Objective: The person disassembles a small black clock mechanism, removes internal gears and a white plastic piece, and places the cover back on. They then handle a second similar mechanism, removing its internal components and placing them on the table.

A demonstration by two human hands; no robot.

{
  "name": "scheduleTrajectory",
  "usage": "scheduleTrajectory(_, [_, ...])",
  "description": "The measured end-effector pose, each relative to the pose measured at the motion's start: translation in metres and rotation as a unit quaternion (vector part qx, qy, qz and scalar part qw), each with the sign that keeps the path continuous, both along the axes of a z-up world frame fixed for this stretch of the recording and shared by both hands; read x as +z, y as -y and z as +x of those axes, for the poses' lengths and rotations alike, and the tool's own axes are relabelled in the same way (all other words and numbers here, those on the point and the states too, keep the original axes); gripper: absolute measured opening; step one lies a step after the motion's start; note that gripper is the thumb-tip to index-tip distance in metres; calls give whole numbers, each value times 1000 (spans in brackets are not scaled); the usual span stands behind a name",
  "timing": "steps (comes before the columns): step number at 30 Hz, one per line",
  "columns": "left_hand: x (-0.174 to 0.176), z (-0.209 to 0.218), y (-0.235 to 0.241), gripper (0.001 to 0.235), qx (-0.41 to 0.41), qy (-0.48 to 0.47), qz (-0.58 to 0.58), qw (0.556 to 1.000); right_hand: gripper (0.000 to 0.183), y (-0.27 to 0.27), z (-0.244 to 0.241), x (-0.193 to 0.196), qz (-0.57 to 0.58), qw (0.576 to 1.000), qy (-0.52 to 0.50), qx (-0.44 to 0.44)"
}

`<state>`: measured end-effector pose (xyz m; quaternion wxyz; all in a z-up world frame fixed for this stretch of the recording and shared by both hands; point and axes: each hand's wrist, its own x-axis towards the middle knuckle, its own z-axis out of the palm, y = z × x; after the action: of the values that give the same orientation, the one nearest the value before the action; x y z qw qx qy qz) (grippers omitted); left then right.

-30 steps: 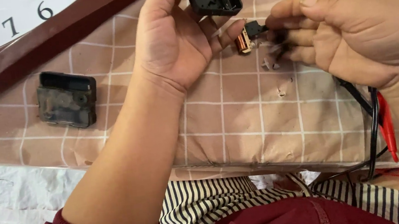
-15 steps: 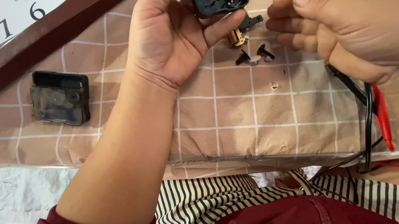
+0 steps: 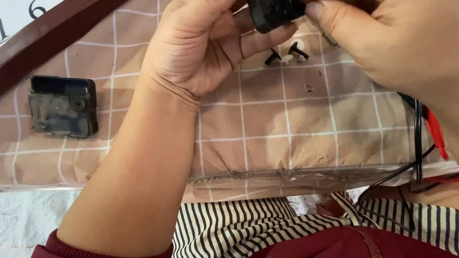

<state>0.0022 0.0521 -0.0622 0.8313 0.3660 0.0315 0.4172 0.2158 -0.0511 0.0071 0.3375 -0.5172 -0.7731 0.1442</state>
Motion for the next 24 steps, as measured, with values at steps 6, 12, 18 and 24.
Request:
scheduleTrajectory(6, [14,4,19,37,-5,-34,-28,999,15,16,2,4,9,999,51,-10])
scheduleTrajectory(12, [31,19,63,35,12,-46,-80,996,15,44,10,6,-38,999,-3,-29])
scheduleTrajectory(18, [15,40,97,45,22,19,-128,991,10,64,18,-1,-24,998,-11,-50])
scheduleTrajectory(24, [6,47,112,45,26,-15,-123,992,14,79,29,-16,-9,997,46,-58])
